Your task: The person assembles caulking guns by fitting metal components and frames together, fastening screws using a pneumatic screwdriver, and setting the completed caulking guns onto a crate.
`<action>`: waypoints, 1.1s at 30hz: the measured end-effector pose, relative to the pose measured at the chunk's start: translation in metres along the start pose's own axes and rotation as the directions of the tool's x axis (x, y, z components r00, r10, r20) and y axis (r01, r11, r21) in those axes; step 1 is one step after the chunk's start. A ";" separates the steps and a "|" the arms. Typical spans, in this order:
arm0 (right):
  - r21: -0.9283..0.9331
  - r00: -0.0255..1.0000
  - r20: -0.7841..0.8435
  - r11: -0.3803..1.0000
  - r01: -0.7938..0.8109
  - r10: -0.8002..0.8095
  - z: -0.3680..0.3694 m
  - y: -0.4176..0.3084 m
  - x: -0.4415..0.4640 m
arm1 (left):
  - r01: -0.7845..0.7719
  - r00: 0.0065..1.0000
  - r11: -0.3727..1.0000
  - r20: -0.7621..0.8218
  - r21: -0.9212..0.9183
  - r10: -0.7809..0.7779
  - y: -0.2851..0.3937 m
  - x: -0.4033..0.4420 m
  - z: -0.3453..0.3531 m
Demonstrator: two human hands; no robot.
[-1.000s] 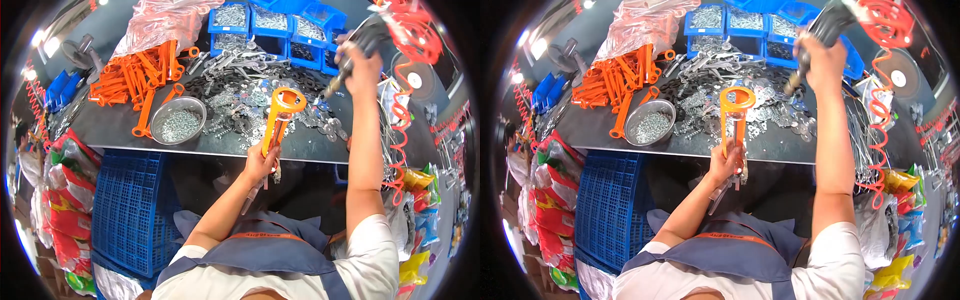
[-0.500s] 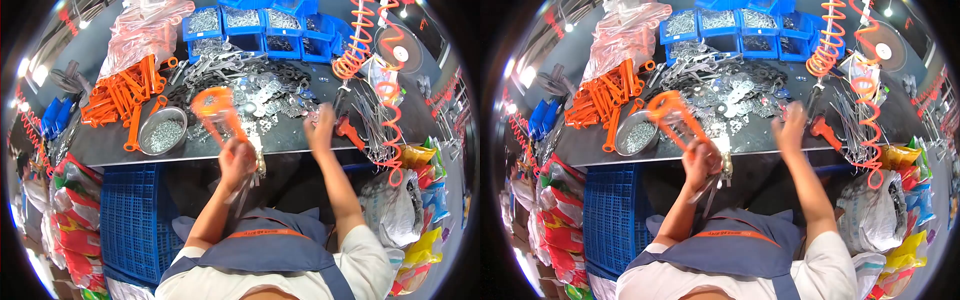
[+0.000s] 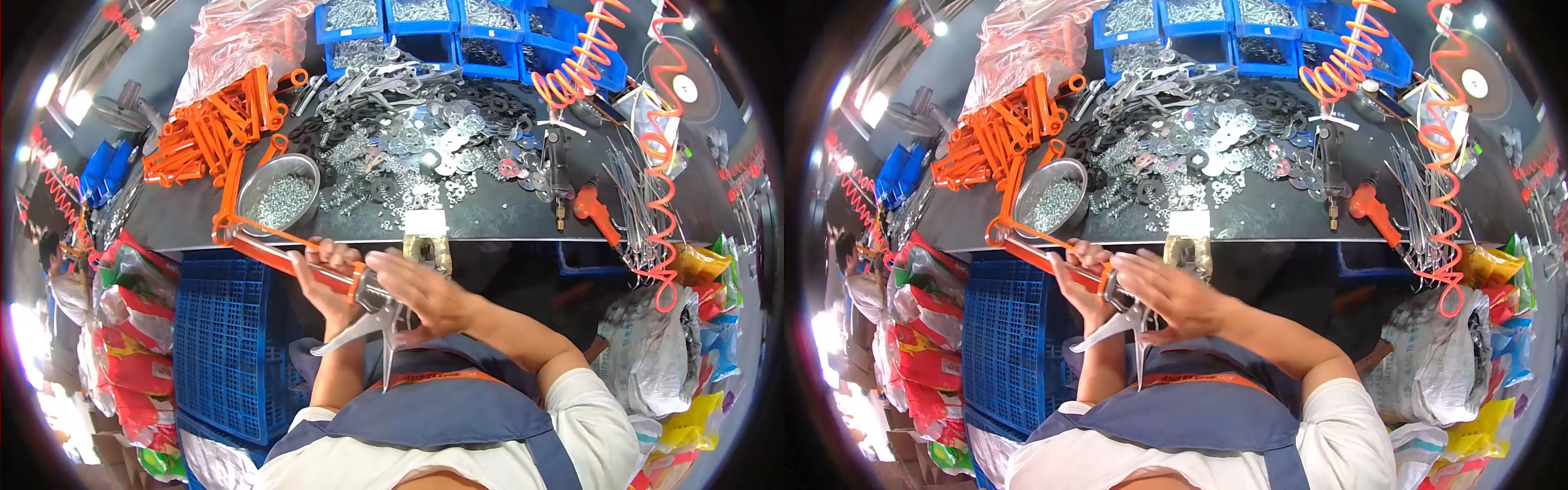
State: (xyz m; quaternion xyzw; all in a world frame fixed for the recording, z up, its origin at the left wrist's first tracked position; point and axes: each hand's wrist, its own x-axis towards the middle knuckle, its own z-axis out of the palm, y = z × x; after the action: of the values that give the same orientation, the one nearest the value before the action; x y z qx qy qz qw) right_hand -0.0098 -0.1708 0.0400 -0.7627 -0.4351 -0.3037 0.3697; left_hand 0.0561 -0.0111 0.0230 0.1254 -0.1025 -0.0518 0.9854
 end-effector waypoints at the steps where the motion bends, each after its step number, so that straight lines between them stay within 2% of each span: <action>1: 0.286 0.968 -0.060 0.933 -0.217 0.244 0.017 -0.006 -0.006 | 0.023 1.000 0.998 -0.007 -0.057 -0.024 -0.006 -0.002 -0.001; 2: 0.573 0.824 -0.179 0.738 -0.357 0.538 0.040 -0.019 -0.010 | 0.004 0.999 0.997 -0.033 -0.079 -0.006 -0.005 -0.003 0.000; 3: 0.817 0.638 -0.136 0.450 -0.361 0.758 0.052 -0.029 -0.006 | 0.002 1.000 0.996 -0.020 -0.092 -0.004 -0.001 -0.002 -0.005; 4: 0.957 0.428 0.017 0.109 -0.270 0.904 0.059 -0.035 0.003 | -0.016 1.000 0.994 -0.007 -0.104 0.015 0.004 0.000 -0.001; 5: 0.937 0.243 0.301 -0.240 -0.253 0.922 0.053 -0.034 0.003 | -0.093 0.975 0.994 -0.198 0.065 0.104 0.006 -0.004 0.006; 6: 0.908 0.230 0.391 -0.333 -0.254 0.891 0.054 -0.032 0.005 | -0.076 0.978 0.995 -0.188 0.062 0.087 0.016 -0.004 -0.007; 7: 0.876 0.235 0.434 -0.346 -0.335 0.870 0.060 -0.026 -0.001 | -0.069 0.955 0.985 -0.275 0.161 0.112 0.026 -0.007 -0.013; 8: 0.837 0.242 0.483 -0.362 -0.410 0.842 0.067 -0.022 -0.008 | -0.097 0.957 0.958 -0.238 0.268 0.163 0.037 -0.009 -0.031; 9: 0.841 0.322 0.413 -0.222 -0.493 0.852 0.070 -0.025 -0.010 | -0.068 0.941 0.955 -0.299 0.290 0.158 0.057 -0.014 -0.038; 10: 0.838 0.421 0.341 -0.070 -0.541 0.841 0.070 -0.028 -0.014 | -0.095 0.941 0.867 -0.241 0.489 0.238 0.081 -0.022 -0.053; 12: 0.662 0.526 0.244 0.256 -0.704 0.815 0.068 -0.025 -0.035 | 0.003 0.945 0.723 -0.238 0.690 0.223 0.139 -0.038 -0.068; 14: 0.535 0.449 0.414 0.187 -0.824 0.792 0.059 -0.022 -0.047 | 0.024 0.954 0.510 -0.172 0.860 0.245 0.193 -0.061 -0.099; 15: 0.528 0.456 0.461 0.178 -0.830 0.761 0.061 -0.022 -0.049 | 0.019 0.956 0.325 -0.112 0.946 0.270 0.220 -0.073 -0.112; 16: 0.470 0.408 0.505 0.154 -0.869 0.760 0.061 -0.023 -0.052 | 0.116 0.931 0.044 -0.124 0.992 0.344 0.242 -0.088 -0.104; 17: 0.409 0.356 0.534 0.133 -0.903 0.767 0.063 -0.024 -0.051 | 0.047 0.935 -0.164 0.014 0.985 0.354 0.265 -0.099 -0.111; 18: 0.411 0.359 0.543 0.132 -0.902 0.759 0.069 -0.021 -0.052 | -0.031 0.934 -0.368 0.158 0.929 0.321 0.288 -0.105 -0.125; 20: 0.425 0.341 0.565 0.089 -0.901 0.751 0.077 -0.022 -0.049 | 0.074 0.928 -0.801 0.253 0.594 0.273 0.337 -0.128 -0.156; 21: 0.435 0.349 0.564 0.090 -0.896 0.748 0.079 -0.022 -0.043 | 0.271 0.908 -0.882 0.201 0.384 0.367 0.345 -0.145 -0.172; 22: 0.471 0.380 0.576 0.087 -0.878 0.723 0.079 -0.021 -0.036 | 0.603 0.702 -0.229 -0.371 0.764 0.608 0.352 -0.148 -0.171; 23: 0.504 0.424 0.557 0.115 -0.856 0.714 0.078 -0.019 -0.030 | 0.440 0.835 -0.591 -0.065 0.676 0.547 0.374 -0.177 -0.225; 24: 0.520 0.429 0.562 0.101 -0.848 0.707 0.073 -0.014 -0.027 | 0.343 0.939 -0.886 -0.090 0.311 0.332 0.405 -0.197 -0.279; 25: 0.544 0.490 0.527 0.167 -0.822 0.695 0.067 -0.010 -0.025 | 0.281 0.949 -0.719 -0.075 0.636 0.305 0.433 -0.236 -0.348; 26: 0.557 0.518 0.488 0.206 -0.804 0.702 0.056 -0.006 -0.016 | 0.164 0.986 -0.920 -0.046 0.356 0.158 0.412 -0.226 -0.288; 27: 0.549 0.573 0.417 0.308 -0.777 0.706 0.045 0.002 -0.013 | 0.059 0.998 -0.993 0.022 0.100 0.061 0.434 -0.233 -0.319; 28: 0.506 0.622 0.328 0.424 -0.751 0.711 0.030 0.014 -0.015 | 0.569 0.807 -0.659 -0.178 0.493 0.564 0.405 -0.207 -0.289; 29: 0.429 0.630 0.223 0.506 -0.748 0.744 0.012 0.024 -0.007 | 0.391 0.883 -0.908 -0.217 -0.153 0.416 0.408 -0.209 -0.283; 30: 0.421 0.545 0.153 0.445 -0.790 0.824 -0.009 0.035 -0.002 | 0.482 0.727 -0.829 -0.399 -0.283 0.559 0.346 -0.168 -0.194; 31: 0.144 0.616 -0.050 0.616 -0.774 0.786 -0.024 0.063 -0.019 | 0.488 0.698 -0.802 -0.397 -0.345 0.596 0.329 -0.151 -0.180; 32: 0.074 0.602 -0.209 0.626 -0.776 0.771 -0.045 0.077 -0.011 | 0.468 0.728 -0.822 -0.386 -0.324 0.566 0.324 -0.140 -0.182; 33: -0.005 0.606 -0.342 0.643 -0.766 0.718 -0.068 0.095 -0.009 | 0.423 0.858 -0.905 -0.305 -0.041 0.414 0.319 -0.131 -0.185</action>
State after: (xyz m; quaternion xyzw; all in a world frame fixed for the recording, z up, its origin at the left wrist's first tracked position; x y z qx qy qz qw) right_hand 0.0607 -0.2639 0.0409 -0.8424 0.0092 -0.2696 0.4665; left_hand -0.0075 0.3566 -0.0943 0.9785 0.1821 -0.0276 -0.0931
